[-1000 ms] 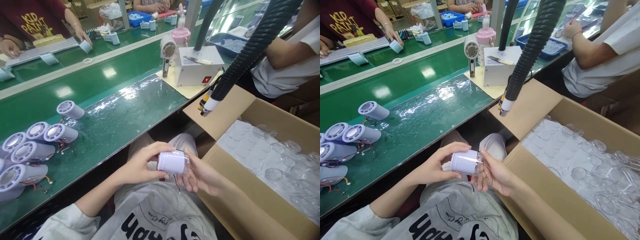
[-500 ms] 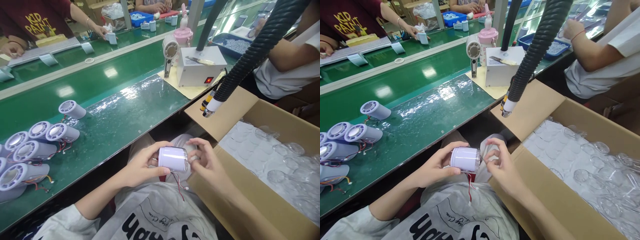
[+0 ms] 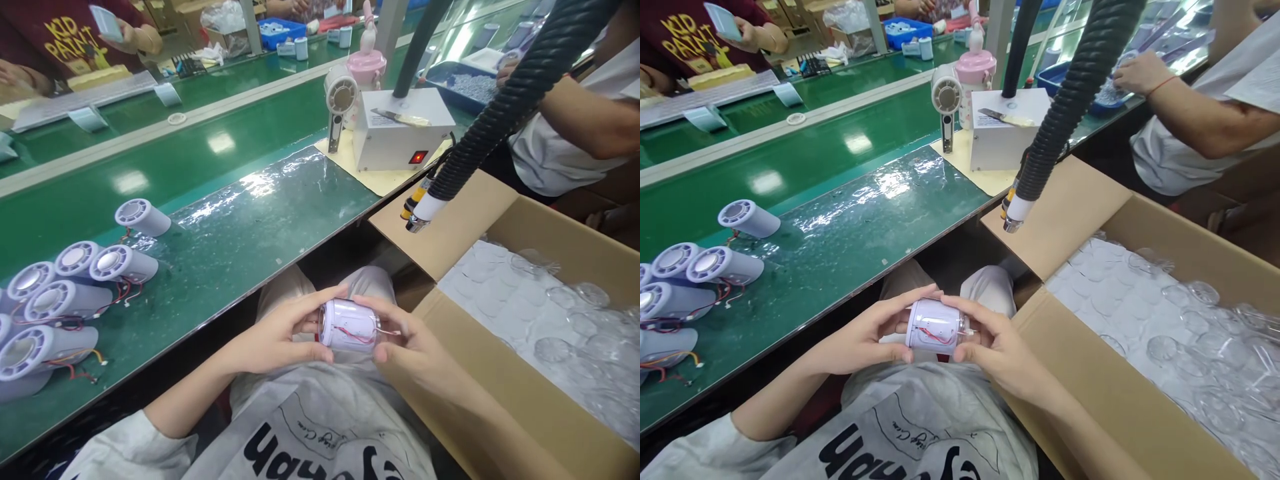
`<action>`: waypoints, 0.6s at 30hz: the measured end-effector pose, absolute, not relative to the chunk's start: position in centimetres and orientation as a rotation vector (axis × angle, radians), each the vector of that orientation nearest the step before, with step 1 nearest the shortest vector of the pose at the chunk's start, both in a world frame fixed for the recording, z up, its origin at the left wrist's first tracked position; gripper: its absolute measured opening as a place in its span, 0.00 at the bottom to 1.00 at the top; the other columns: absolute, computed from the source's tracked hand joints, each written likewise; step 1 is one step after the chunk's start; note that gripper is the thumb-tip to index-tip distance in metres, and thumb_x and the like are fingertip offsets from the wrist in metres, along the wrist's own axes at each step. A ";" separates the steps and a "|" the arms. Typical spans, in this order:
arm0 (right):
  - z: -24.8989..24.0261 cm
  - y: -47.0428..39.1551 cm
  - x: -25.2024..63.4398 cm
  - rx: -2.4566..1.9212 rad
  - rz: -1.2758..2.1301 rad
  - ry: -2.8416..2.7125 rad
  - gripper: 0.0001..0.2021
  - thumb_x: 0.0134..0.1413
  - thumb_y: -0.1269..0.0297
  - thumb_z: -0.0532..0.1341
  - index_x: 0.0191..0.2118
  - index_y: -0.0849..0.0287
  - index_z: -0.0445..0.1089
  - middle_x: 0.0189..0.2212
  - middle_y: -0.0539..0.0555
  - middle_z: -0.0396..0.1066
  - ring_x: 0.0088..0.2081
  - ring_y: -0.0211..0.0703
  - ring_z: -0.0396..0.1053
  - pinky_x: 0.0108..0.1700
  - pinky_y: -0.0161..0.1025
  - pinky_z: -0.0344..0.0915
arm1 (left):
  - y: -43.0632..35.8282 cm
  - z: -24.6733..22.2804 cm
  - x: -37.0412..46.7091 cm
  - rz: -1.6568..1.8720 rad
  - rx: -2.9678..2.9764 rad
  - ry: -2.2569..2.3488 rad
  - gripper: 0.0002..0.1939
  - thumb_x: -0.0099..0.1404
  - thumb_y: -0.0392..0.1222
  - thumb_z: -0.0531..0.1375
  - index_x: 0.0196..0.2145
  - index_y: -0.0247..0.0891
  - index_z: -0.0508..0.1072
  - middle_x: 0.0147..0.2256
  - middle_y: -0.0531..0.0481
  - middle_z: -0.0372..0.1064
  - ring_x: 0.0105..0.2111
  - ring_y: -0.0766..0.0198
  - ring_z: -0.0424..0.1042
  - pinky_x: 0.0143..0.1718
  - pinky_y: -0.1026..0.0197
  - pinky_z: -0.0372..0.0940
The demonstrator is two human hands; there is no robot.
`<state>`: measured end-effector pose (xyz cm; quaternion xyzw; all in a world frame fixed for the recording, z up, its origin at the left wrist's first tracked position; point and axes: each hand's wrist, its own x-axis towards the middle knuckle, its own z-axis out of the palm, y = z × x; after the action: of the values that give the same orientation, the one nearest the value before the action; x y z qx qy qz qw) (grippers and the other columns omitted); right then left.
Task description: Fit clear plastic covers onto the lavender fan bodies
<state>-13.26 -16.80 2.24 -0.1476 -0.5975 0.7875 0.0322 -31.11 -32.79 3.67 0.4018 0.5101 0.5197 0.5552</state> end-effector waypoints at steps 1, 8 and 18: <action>2.2 -16.9 -13.3 -0.477 2.398 -1.856 0.24 0.52 0.61 0.70 0.55 0.43 0.70 0.48 0.51 0.75 0.41 0.47 0.76 0.43 0.42 0.75 | -32.8 3.5 -31.1 1.222 0.936 1.188 0.39 0.59 0.37 0.67 0.64 0.53 0.57 0.64 0.44 0.57 0.57 0.53 0.67 0.58 0.51 0.64; 2.1 -17.0 -13.1 -0.294 1.951 -2.136 0.22 0.53 0.67 0.68 0.53 0.41 0.73 0.57 0.49 0.69 0.56 0.56 0.68 0.50 0.48 0.73 | -33.0 2.4 -31.3 1.225 1.172 1.304 0.43 0.57 0.38 0.68 0.64 0.60 0.55 0.68 0.49 0.46 0.66 0.48 0.52 0.60 0.50 0.61; 2.6 -16.5 -12.5 -0.415 1.745 -2.226 0.35 0.44 0.58 0.74 0.59 0.48 0.65 0.63 0.56 0.59 0.54 0.54 0.69 0.51 0.48 0.72 | -32.8 3.9 -31.6 1.266 1.034 1.387 0.31 0.54 0.43 0.70 0.55 0.47 0.68 0.52 0.45 0.70 0.48 0.55 0.74 0.49 0.58 0.69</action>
<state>-12.50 -16.53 2.58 -0.1435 -0.7709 0.6044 0.1409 -31.57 -32.81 3.86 0.4237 0.5682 0.5184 0.4784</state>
